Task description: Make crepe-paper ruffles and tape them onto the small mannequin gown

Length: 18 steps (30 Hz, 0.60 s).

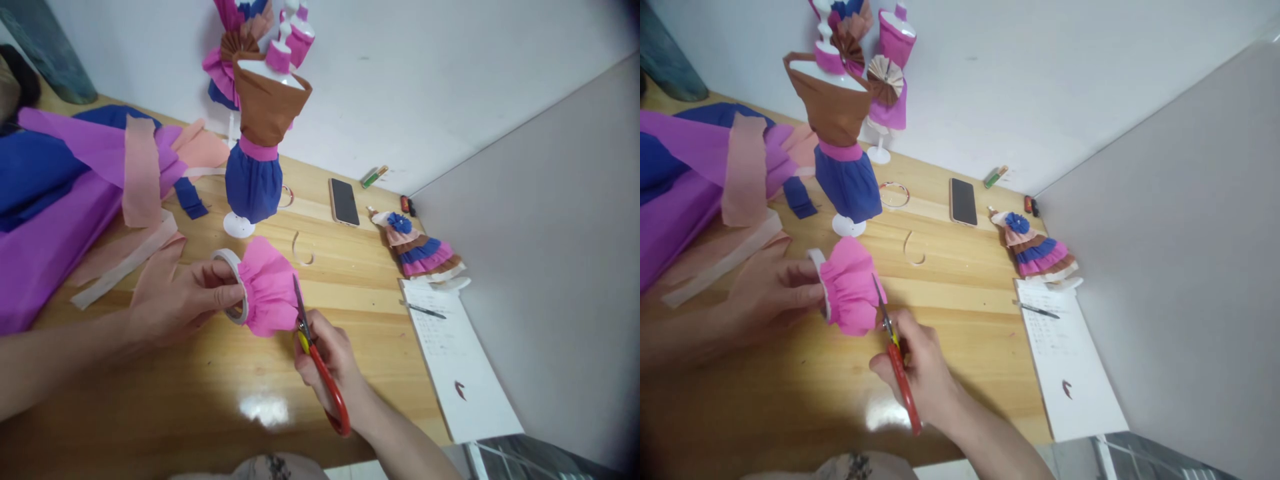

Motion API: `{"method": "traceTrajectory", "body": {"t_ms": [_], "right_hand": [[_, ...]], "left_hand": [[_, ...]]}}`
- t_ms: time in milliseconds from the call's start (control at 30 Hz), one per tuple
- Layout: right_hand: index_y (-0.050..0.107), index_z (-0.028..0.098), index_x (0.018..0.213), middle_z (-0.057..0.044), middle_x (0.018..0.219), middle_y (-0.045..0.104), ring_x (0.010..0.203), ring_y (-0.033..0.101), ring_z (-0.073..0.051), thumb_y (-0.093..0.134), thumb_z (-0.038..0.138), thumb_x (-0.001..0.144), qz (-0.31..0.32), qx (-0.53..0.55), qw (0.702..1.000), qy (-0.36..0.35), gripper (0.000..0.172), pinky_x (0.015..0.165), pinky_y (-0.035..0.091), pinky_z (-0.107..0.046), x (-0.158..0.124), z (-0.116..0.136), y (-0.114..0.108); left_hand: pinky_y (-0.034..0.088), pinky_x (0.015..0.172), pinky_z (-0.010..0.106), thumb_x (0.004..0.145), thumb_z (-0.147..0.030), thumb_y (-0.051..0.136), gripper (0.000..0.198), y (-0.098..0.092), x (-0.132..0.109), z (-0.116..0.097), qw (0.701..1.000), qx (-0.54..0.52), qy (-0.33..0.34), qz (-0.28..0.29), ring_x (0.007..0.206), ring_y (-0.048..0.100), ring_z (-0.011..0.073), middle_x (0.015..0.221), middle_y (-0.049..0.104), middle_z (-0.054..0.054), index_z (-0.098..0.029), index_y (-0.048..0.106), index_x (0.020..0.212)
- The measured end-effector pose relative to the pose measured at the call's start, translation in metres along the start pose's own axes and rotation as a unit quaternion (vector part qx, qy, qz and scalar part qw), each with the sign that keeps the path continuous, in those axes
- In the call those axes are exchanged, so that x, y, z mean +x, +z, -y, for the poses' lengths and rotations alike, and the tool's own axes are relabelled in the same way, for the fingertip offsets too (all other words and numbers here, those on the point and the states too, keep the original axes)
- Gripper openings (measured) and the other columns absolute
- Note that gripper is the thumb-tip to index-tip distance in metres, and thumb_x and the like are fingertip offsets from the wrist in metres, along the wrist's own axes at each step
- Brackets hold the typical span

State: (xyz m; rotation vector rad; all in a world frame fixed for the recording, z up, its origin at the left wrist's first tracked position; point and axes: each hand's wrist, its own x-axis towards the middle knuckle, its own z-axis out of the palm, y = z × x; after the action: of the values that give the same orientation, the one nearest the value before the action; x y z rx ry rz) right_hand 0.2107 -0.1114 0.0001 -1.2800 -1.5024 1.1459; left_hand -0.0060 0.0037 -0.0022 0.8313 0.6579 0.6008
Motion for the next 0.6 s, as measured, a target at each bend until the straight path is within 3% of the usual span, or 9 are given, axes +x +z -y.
{"method": "traceTrajectory", "body": {"t_ms": [333,600], "right_hand": [[0.055,0.023,0.097,0.009,0.059,0.034,0.043,0.032,-0.007,0.06,0.031,0.087,0.004,0.011,1.0,0.018,0.014,0.037,0.027,-0.018,-0.0032,-0.0026,0.0009],[0.053,0.024,0.094,0.01,0.057,0.033,0.041,0.033,-0.007,0.06,0.028,0.088,-0.007,-0.014,0.999,0.04,0.01,0.038,0.028,-0.018,-0.0058,-0.0026,0.0008]], "left_hand": [[0.051,0.066,0.025,0.062,-0.045,0.09,0.032,-0.0019,-0.0002,-0.0029,0.999,0.036,0.0,-0.006,0.068,0.063,0.0153,0.07,0.071,0.003,-0.018,0.079,0.074],[0.05,0.066,0.024,0.063,-0.044,0.09,0.031,0.0001,0.0003,-0.004,1.0,0.029,0.004,-0.004,0.067,0.062,0.0146,0.07,0.071,0.003,-0.018,0.079,0.075]]}}
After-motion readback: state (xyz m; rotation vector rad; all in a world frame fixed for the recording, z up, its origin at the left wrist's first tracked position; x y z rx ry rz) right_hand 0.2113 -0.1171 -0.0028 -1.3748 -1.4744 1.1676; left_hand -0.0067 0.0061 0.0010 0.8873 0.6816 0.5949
